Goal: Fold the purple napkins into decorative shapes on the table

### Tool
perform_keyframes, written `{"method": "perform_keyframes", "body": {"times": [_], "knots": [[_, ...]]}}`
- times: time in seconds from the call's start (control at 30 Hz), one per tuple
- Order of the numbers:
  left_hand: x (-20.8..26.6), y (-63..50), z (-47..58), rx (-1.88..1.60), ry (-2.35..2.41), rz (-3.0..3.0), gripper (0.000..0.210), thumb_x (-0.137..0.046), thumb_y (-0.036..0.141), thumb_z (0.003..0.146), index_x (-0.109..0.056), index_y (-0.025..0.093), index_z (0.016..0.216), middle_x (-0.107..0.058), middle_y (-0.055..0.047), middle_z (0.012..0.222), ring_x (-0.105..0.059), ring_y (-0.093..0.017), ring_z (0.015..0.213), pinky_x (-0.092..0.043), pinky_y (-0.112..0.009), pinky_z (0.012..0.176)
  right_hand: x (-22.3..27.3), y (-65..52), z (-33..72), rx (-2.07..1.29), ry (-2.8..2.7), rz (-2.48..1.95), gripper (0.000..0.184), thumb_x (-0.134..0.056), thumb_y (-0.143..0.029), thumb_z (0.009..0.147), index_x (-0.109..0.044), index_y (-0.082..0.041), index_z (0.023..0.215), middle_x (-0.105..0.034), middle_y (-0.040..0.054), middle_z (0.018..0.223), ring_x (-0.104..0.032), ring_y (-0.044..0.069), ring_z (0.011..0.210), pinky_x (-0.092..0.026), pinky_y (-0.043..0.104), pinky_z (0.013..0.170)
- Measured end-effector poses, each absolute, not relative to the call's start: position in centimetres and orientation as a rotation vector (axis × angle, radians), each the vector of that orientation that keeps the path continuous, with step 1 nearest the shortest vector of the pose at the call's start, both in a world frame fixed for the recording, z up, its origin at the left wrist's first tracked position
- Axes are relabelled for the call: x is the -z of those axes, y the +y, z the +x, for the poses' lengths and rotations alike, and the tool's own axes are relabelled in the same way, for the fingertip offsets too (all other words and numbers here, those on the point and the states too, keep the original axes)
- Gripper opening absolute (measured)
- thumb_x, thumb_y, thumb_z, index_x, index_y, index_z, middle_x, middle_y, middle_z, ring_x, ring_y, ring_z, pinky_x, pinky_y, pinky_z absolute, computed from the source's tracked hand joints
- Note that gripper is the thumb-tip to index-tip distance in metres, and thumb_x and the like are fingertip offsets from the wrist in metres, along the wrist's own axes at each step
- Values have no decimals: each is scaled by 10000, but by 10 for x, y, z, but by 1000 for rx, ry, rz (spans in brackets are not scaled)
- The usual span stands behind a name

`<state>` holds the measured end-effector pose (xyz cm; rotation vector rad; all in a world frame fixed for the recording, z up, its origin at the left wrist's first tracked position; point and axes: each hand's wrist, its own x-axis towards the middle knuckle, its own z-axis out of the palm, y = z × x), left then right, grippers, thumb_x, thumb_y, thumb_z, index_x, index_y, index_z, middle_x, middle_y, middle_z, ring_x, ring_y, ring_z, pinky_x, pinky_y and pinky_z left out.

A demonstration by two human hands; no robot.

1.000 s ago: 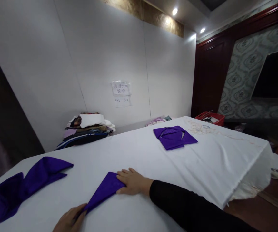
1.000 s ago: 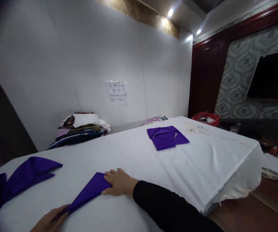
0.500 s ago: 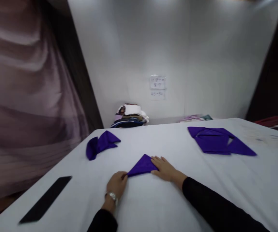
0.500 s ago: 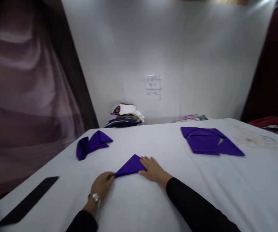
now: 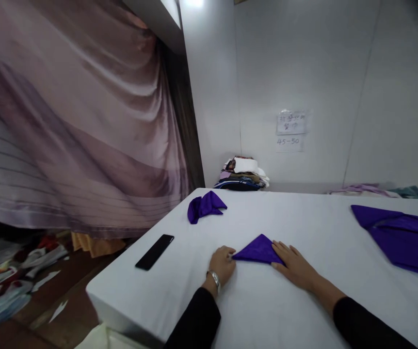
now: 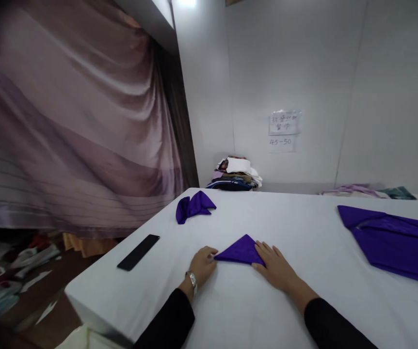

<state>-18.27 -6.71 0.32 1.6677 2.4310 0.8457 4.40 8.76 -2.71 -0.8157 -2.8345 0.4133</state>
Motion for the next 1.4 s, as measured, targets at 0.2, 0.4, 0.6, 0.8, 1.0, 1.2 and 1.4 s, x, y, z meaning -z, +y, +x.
{"method": "perform_keyframes", "body": {"times": [0.2,0.4,0.6,0.8,1.0,1.2,1.4], "knots": [[1,-51,-173,-868,2334,1759,225,-546,184,699,-623,232,904,-621,3,915,-526,-154,898,-395,-279,829,30,88,44,-394,-2834,-830,687,-222,-621,845,-206,-212,1397,-178,23,1447,-115,215,1329,-110,423,1078],[8,-47,-180,-859,2390,1681,175,-511,126,706,-616,211,818,-602,-2,828,-528,-134,797,-401,-251,736,30,88,44,-393,-2828,-819,671,-228,-618,845,-206,-238,1397,-186,13,1445,-126,230,1326,-113,433,1078],[7,-56,-184,-847,2425,1617,150,-504,121,700,-609,206,763,-593,6,775,-527,-129,761,-394,-241,701,29,88,44,-411,-2833,-821,682,-225,-618,846,-185,-223,1401,-165,1,1447,-116,215,1329,-106,429,1081],[3,-62,-185,-832,2424,1598,174,-493,97,694,-611,209,757,-599,10,768,-536,-127,765,-400,-242,714,32,90,45,-434,-2825,-812,674,-227,-615,846,-194,-231,1399,-161,1,1448,-111,221,1329,-106,435,1079],[2,-69,-191,-854,2440,1569,202,-484,72,664,-613,199,755,-618,9,755,-557,-119,733,-429,-235,685,35,91,44,-433,-2793,-788,666,-237,-617,843,-215,-243,1394,-185,3,1444,-127,234,1326,-117,448,1076],[-11,-53,-180,-893,2455,1605,318,-420,81,719,-594,177,967,-643,-48,965,-578,-151,890,-454,-301,807,38,92,43,-425,-2775,-771,671,-241,-626,840,-226,-243,1390,-199,14,1440,-149,245,1321,-136,461,1068],[-6,-10,-129,-712,2126,2035,511,-441,491,794,-430,259,1249,-390,-23,1374,-306,-205,1271,-179,-420,1080,34,91,43,-413,-2784,-797,695,-230,-642,832,-211,-234,1395,-218,33,1437,-167,242,1318,-131,450,1066]]}}
